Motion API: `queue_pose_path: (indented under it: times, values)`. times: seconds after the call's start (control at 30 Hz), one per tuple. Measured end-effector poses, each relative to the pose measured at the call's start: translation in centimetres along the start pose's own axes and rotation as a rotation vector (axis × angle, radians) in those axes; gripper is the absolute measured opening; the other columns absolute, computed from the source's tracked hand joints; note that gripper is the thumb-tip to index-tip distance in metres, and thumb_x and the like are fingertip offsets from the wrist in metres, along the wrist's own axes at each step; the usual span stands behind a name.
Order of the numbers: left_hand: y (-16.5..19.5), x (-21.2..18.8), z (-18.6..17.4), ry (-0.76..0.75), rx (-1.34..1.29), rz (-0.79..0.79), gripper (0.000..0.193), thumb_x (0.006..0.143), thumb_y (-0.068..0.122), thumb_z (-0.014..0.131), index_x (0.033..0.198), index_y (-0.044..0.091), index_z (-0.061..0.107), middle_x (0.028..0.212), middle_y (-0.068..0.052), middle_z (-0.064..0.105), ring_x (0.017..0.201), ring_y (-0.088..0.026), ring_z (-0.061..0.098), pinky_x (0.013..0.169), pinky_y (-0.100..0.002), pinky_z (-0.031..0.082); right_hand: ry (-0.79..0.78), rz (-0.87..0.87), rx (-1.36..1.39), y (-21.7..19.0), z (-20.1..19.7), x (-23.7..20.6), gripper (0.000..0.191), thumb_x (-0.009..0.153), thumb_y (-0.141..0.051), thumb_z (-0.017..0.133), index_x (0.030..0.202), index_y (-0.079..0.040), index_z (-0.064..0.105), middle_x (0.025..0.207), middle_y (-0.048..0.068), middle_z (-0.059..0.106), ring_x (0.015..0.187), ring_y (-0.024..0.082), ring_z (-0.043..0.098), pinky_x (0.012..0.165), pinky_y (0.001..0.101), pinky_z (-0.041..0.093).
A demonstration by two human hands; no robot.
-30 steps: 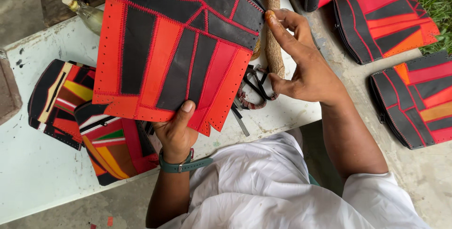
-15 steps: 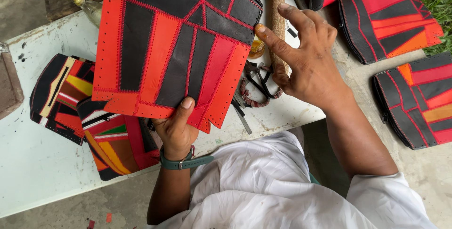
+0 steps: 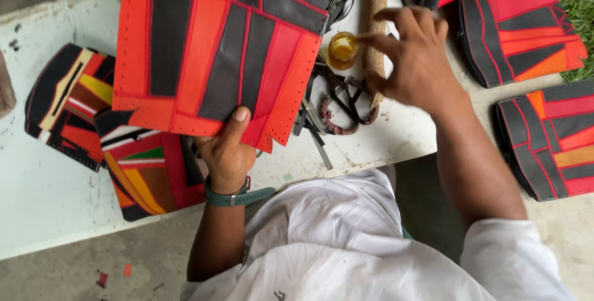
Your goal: The person holds a colorful patchwork leather bag panel and applies a sticky substance from a small jar onto its edges with their fingers, rubbing the substance along the edge. They set the treated panel aside, pick up another panel, and repeat the treatment, then handle loose leather straps on the table.
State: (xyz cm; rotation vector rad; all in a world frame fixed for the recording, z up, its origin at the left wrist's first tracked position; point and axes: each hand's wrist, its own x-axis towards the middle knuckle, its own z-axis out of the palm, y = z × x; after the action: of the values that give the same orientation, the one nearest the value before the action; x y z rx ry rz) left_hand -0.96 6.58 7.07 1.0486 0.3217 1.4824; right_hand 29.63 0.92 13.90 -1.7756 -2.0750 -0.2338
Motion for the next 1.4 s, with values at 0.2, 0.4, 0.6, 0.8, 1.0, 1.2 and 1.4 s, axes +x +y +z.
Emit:
queue_pose_path:
  times: [0.2, 0.4, 0.6, 0.8, 1.0, 1.2, 1.4]
  values:
    - [0.0, 0.4, -1.5, 0.062, 0.214, 0.061, 0.042, 0.1, -0.005, 0.073, 0.14, 0.002, 0.061, 0.138, -0.009, 0.064, 0.125, -0.016, 0.06, 0.114, -0.03, 0.045, -0.388, 0.082, -0.124, 3.6, 6.0, 4.9, 0.052, 0.065, -0.036, 0.083, 0.117, -0.031, 0.08, 0.132, 0.005, 0.053, 0.128, 0.03, 0.038, 0.098, 0.0471, 0.03]
    - [-0.8, 0.4, -2.2, 0.099, 0.162, 0.074, 0.046, 0.097, -0.005, 0.077, 0.137, 0.004, 0.058, 0.142, -0.007, 0.061, 0.127, -0.014, 0.058, 0.115, -0.03, 0.044, -0.704, 0.164, -0.205, 2.9, 6.9, 7.4, 0.043, 0.068, -0.029, 0.08, 0.111, -0.036, 0.081, 0.143, 0.0, 0.049, 0.127, 0.028, 0.037, 0.095, 0.0436, 0.032]
    - [-0.5, 0.5, -2.1, 0.117, 0.146, 0.007, 0.043, 0.098, -0.004, 0.076, 0.138, 0.002, 0.061, 0.136, -0.009, 0.063, 0.125, -0.016, 0.06, 0.114, -0.03, 0.045, -0.35, 0.087, -0.007, 3.9, 3.0, 4.8, 0.048, 0.065, -0.023, 0.084, 0.113, -0.03, 0.081, 0.143, 0.007, 0.052, 0.129, 0.033, 0.04, 0.103, 0.0469, 0.029]
    - [-0.9, 0.1, -0.6, 0.039, 0.102, 0.028, 0.039, 0.1, -0.007, 0.075, 0.135, 0.0, 0.06, 0.138, -0.009, 0.063, 0.127, -0.016, 0.059, 0.116, -0.03, 0.045, -0.127, -0.067, 0.747, 1.4, -1.1, -1.9, 0.07, 0.07, -0.003, 0.083, 0.137, -0.018, 0.067, 0.147, 0.006, 0.047, 0.14, 0.027, 0.044, 0.12, 0.0445, 0.035]
    - [-0.4, 0.0, 1.7, -0.043, 0.081, 0.025, 0.048, 0.099, -0.006, 0.072, 0.144, 0.002, 0.056, 0.143, -0.009, 0.059, 0.131, -0.016, 0.057, 0.119, -0.031, 0.043, 0.045, -0.163, 0.896, -0.4, -1.8, -2.6, 0.09, 0.07, 0.005, 0.078, 0.154, -0.012, 0.05, 0.152, 0.011, 0.041, 0.148, 0.028, 0.042, 0.129, 0.0421, 0.034]
    - [0.3, 0.4, 2.0, -0.072, 0.048, 0.006, 0.047, 0.099, -0.005, 0.073, 0.142, 0.002, 0.057, 0.141, -0.008, 0.06, 0.129, -0.015, 0.058, 0.116, -0.031, 0.045, 0.021, -0.244, 0.596, -0.6, -3.3, -1.8, 0.081, 0.069, 0.003, 0.08, 0.143, -0.021, 0.059, 0.144, 0.013, 0.049, 0.138, 0.031, 0.048, 0.118, 0.042, 0.041]
    - [0.1, 0.3, 1.6, -0.067, 0.084, 0.039, 0.036, 0.1, -0.006, 0.074, 0.133, 0.001, 0.062, 0.136, -0.008, 0.065, 0.125, -0.015, 0.061, 0.114, -0.03, 0.047, 0.032, -0.255, 0.431, -3.0, -3.5, -1.8, 0.087, 0.067, -0.003, 0.08, 0.149, -0.021, 0.056, 0.138, 0.013, 0.054, 0.129, 0.032, 0.049, 0.106, 0.0476, 0.04]
